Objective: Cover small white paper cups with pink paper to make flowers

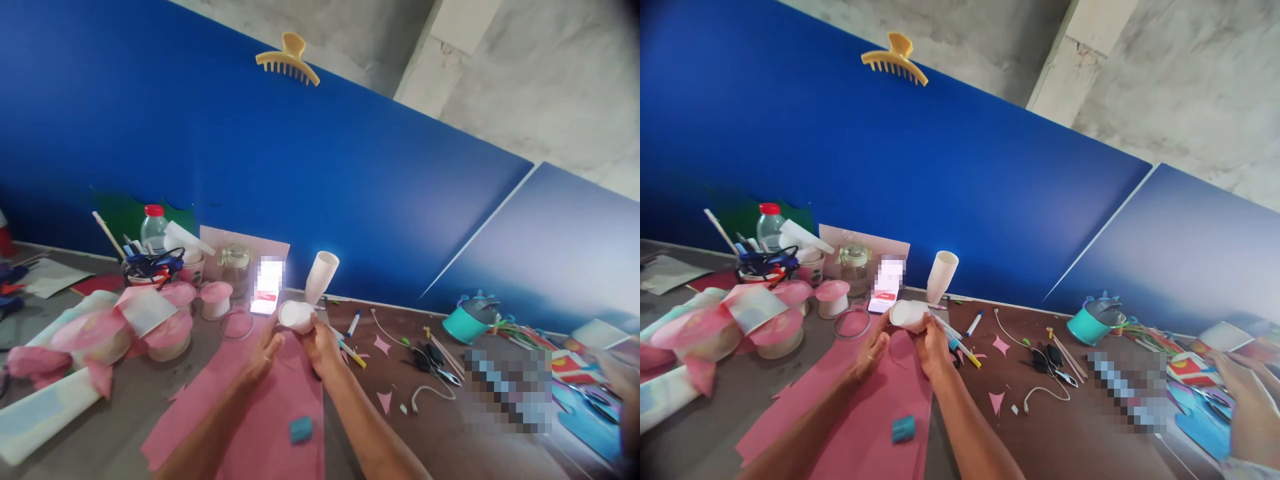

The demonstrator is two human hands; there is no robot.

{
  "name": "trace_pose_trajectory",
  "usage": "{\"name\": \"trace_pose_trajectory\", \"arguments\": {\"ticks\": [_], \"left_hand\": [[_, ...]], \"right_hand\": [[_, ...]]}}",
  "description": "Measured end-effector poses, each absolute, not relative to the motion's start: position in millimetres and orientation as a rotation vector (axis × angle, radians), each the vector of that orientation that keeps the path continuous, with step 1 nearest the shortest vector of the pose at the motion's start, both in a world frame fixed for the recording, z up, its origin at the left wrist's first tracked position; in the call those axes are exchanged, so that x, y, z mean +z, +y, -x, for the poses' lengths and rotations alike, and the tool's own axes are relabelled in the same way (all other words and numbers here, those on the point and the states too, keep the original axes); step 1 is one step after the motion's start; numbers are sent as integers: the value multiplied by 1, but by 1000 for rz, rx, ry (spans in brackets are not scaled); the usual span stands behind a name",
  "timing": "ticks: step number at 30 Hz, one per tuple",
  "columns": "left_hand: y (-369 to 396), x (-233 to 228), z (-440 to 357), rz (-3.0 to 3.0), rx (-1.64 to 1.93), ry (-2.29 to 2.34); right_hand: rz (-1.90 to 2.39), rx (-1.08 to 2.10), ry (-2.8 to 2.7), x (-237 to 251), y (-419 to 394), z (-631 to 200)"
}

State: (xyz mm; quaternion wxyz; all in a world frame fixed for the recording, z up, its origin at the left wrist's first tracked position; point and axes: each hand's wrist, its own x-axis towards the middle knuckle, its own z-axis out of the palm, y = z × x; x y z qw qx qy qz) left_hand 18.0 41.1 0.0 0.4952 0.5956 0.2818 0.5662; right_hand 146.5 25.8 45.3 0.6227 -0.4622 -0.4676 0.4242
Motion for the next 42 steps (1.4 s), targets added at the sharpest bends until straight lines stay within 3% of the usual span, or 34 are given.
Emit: {"name": "trace_pose_trajectory", "arguments": {"ticks": [10,12,16,24,29,36,42], "left_hand": [[46,7,-17,-1323,1499,1251],[46,8,-16,-1327,1515,1318],[45,7,-18,-1391,1532,1373],[40,12,-19,-1438,1509,1330],[32,19,-21,-1451,1466,1269],[39,12,-18,-1516,1440,1344],[38,9,-14,-1536,1403,1341]], "right_hand": [[1198,958,-838,25,18,-159],[1254,840,-1061,33,11,-169],[1242,930,-1744,44,-16,-175],[1584,229,-2077,15,-25,-175],[1587,13,-2246,5,-21,-181],[1346,-125,-2164,-2,-19,-177],[1328,41,-1462,2,-16,-189]]}}
